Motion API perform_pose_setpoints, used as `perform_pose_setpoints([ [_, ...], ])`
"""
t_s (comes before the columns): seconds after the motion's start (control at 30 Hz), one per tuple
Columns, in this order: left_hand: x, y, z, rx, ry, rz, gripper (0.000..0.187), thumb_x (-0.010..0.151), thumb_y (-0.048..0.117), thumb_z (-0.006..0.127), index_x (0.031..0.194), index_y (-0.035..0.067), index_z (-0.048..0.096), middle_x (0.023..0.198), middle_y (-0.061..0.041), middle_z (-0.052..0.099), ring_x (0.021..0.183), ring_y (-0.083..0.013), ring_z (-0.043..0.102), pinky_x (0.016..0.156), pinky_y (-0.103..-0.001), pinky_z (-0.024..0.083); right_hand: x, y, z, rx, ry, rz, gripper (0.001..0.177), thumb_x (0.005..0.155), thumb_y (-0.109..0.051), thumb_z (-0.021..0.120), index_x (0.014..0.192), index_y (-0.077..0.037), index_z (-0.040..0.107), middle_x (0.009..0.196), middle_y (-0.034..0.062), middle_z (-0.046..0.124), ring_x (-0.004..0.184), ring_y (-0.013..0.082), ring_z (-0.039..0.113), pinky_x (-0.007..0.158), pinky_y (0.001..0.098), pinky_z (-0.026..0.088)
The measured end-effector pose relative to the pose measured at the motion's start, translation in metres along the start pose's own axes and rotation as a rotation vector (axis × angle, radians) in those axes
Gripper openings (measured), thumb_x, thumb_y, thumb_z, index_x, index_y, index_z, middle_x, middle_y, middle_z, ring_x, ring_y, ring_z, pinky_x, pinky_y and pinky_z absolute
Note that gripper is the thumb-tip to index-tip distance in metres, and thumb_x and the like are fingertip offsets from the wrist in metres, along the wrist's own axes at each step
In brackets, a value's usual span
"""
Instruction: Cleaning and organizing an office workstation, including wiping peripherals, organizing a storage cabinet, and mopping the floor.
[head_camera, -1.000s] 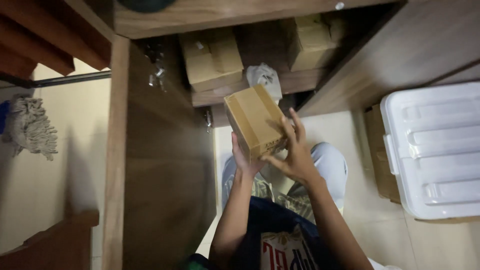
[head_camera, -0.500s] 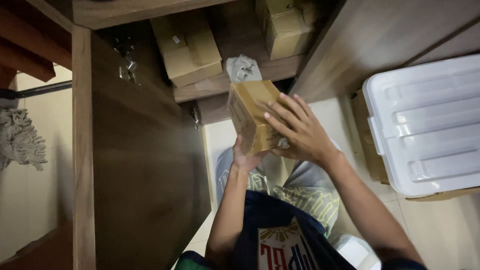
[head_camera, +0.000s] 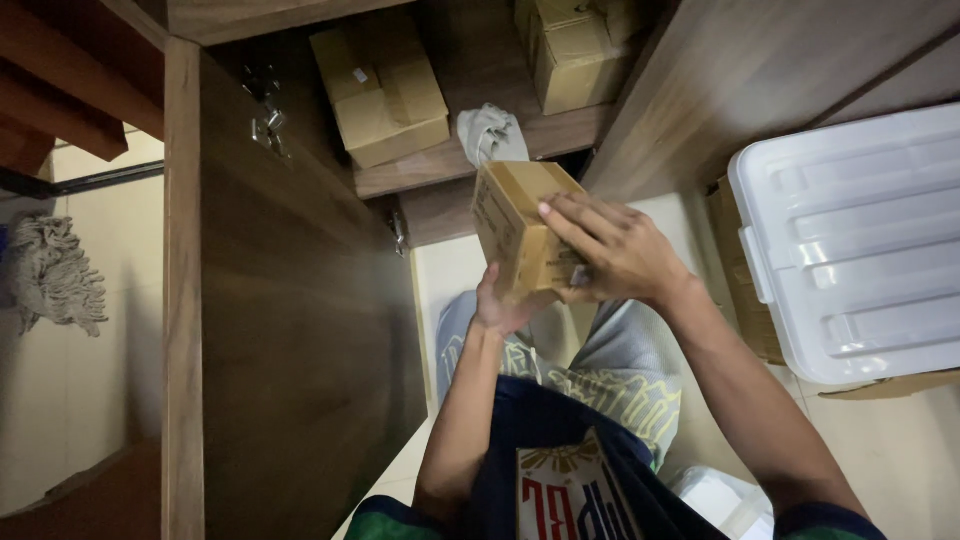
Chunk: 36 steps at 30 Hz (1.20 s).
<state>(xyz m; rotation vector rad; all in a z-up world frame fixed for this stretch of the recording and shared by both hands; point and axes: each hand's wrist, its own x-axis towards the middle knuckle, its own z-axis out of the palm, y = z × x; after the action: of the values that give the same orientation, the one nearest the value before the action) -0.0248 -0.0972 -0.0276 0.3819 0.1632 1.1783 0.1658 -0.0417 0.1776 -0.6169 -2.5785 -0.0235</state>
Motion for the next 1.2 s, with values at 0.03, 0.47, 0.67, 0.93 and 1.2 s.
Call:
perform_pose_setpoints([
  [0.03, 0.001, 0.002, 0.006, 0.001, -0.002, 0.000, 0.096, 0.087, 0.069, 0.063, 0.159, 0.012, 0.038, 0.156, -0.014, 0.048, 0.142, -0.0351, 0.047, 0.116, -0.058, 0.039, 0.002, 0.000, -0.001, -0.001, 0.001, 0.000, 0.108, 0.059, -0.048, 0.089, 0.149, -0.004, 0.049, 0.141, 0.0185, 0.061, 0.127, 0.0361, 0.062, 0.106, 0.0473, 0.052],
  [0.47, 0.001, 0.020, 0.054, -0.325, -0.162, -0.013, 0.096, 0.096, 0.079, 0.044, 0.161, 0.008, 0.041, 0.155, -0.026, 0.047, 0.128, -0.0431, 0.060, 0.095, -0.060, 0.055, -0.039, 0.019, 0.039, 0.969, 0.227, 0.407, 0.117, 0.078, -0.071, 0.075, 0.167, -0.010, 0.028, 0.169, 0.0161, 0.033, 0.158, 0.0325, 0.034, 0.128, 0.0493, 0.034],
  [0.67, -0.003, 0.017, 0.059, -0.426, -0.356, -0.185, 0.093, 0.097, 0.071, 0.045, 0.160, 0.003, 0.043, 0.157, -0.034, 0.048, 0.116, -0.0446, 0.066, 0.092, -0.053, 0.057, -0.023, 0.037, 0.056, 1.310, 0.327, 0.892, 0.088, 0.091, -0.067, 0.065, 0.152, -0.004, 0.048, 0.143, 0.0102, 0.059, 0.133, 0.0228, 0.054, 0.110, 0.0379, 0.043],
  [0.93, -0.013, -0.006, 0.016, -0.320, -0.030, 0.000, 0.066, 0.106, 0.057, 0.041, 0.153, 0.010, 0.047, 0.146, -0.017, 0.058, 0.127, -0.0429, 0.062, 0.101, -0.059, 0.054, -0.014, 0.029, 0.044, 1.140, 0.115, 1.039, 0.053, 0.089, -0.044, 0.073, 0.117, 0.001, 0.075, 0.101, 0.0079, 0.075, 0.097, 0.0170, 0.066, 0.090, 0.0320, 0.050],
  [1.2, -0.013, -0.005, -0.004, -0.337, 0.140, -0.068, 0.065, 0.105, 0.055, 0.044, 0.147, 0.007, 0.055, 0.141, -0.016, 0.064, 0.124, -0.0354, 0.064, 0.106, -0.051, 0.051, -0.023, 0.034, 0.041, 1.128, 0.119, 0.957, 0.056, 0.086, -0.041, 0.077, 0.125, -0.001, 0.073, 0.109, 0.0079, 0.075, 0.101, 0.0152, 0.066, 0.093, 0.0311, 0.052],
])
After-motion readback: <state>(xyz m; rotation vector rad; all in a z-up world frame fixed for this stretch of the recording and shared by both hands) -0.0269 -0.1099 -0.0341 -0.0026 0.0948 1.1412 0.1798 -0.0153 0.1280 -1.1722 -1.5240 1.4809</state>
